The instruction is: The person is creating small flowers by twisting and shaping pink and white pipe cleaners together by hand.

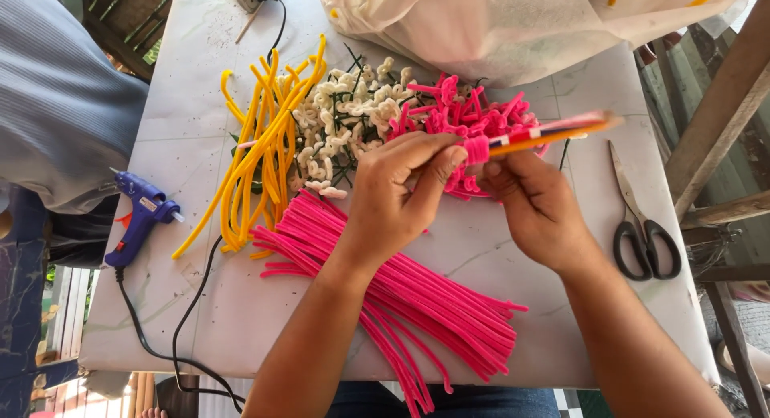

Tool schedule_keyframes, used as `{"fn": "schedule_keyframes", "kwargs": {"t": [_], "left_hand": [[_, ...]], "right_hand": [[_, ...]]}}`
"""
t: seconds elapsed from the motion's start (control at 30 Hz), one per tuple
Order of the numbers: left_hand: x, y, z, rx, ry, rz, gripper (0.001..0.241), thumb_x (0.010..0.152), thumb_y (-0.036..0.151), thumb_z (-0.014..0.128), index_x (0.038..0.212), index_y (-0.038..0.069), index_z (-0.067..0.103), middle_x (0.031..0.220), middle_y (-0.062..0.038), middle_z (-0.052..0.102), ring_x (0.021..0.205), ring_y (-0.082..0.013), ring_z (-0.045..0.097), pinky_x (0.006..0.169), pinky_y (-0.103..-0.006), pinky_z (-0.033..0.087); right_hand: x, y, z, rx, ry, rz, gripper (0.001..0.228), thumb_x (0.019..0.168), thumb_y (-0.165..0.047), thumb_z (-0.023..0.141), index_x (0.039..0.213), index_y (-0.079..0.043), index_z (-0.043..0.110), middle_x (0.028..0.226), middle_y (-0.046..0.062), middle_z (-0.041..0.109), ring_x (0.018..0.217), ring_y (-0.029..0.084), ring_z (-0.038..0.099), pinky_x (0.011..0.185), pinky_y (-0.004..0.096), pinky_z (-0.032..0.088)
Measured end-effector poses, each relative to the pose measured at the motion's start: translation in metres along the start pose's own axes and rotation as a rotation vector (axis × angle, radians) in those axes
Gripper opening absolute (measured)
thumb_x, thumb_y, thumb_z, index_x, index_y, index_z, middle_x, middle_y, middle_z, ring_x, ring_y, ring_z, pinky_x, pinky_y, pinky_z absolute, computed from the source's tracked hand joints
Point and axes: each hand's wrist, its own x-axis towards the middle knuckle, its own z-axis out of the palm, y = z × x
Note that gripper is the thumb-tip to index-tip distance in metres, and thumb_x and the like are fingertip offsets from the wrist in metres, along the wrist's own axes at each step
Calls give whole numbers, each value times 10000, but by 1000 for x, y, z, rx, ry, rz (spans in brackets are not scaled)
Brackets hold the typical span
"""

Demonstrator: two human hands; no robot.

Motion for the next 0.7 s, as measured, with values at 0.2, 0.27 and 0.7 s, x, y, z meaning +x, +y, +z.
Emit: {"fn": "schedule_keyframes", "kwargs": {"t": [0.2,0.27,0.7], "left_hand": [[-4,-20,7,273,128,153,111,953,155,776,1064,147,782,926,-23,748,849,-220,762,742,-309,613],[-9,-25,13,336,147,197,120,957,158,772,1073,126,771,941,-42,739,868,-232,757,763,-328,615],[-1,5,-5,-22,-162,-43,159,1022,73,659,1151,0,717,1075,-145,755,1015,-213,753,918,-298,644]], "right_hand": [[-1,-17,9,-120,146,133,339,1141,-230,544,948,-66,771,653,5,506,625,110,472,630,265,440],[2,-27,15,-117,192,117,373,1159,-207,555,858,-37,698,635,32,499,632,118,458,612,258,409],[5,-24,-3,-125,54,131,477,1165,-251,510,725,-90,420,640,-27,376,611,86,316,560,255,272]]}}
